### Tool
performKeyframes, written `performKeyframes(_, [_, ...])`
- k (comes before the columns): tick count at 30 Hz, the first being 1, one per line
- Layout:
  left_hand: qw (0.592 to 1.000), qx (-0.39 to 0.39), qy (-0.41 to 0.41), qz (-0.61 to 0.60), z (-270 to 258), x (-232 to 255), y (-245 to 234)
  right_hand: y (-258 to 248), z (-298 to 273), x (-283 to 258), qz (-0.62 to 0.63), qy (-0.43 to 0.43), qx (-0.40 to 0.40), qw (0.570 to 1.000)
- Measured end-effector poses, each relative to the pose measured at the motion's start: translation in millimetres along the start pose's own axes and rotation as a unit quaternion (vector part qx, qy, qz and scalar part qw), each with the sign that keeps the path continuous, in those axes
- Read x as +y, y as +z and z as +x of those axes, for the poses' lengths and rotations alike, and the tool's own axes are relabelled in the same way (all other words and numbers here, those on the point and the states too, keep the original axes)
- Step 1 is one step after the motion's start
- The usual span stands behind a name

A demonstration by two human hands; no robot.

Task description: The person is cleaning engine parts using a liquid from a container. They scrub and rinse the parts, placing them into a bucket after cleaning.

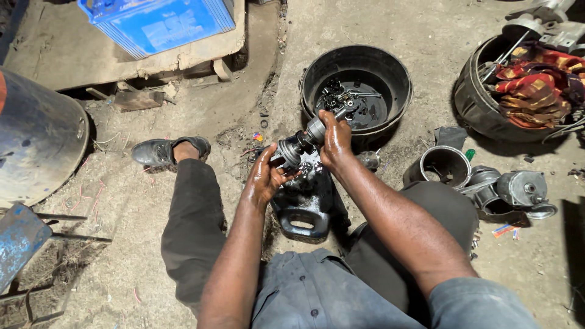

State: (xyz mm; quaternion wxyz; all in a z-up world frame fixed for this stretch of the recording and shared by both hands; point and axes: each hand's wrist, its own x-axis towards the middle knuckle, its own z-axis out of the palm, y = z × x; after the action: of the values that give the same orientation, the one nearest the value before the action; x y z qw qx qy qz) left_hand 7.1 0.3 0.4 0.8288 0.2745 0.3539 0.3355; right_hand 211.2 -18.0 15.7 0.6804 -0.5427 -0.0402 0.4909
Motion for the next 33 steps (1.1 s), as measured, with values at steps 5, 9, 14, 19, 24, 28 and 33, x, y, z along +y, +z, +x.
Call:
performKeyframes(5, [1.0,0.012,-0.002,-0.028,-5,-4,11,-1,-6,-3,0.092,-0.027,-0.054,0.994])
performKeyframes(9, [0.996,0.021,0.027,0.079,-14,3,26,-2,-10,-7,0.132,-0.04,-0.074,0.988])
performKeyframes(14, [0.988,0.014,0.069,0.141,-26,5,42,-10,-10,-9,0.101,-0.048,-0.075,0.991])
performKeyframes(19, [0.979,0.063,0.09,0.17,-47,17,60,-3,-14,-16,0.077,-0.048,-0.082,0.993])
performKeyframes(24, [0.958,0.081,0.095,0.26,-59,47,90,5,-14,-32,0.092,-0.001,-0.082,0.992])
performKeyframes(28, [0.95,0.058,0.088,0.293,-56,61,95,5,-12,-28,0.108,0.011,-0.09,0.99])
performKeyframes(33, [0.933,0.073,0.033,0.35,-44,82,88,2,-13,-16,0.143,0.02,-0.098,0.985])
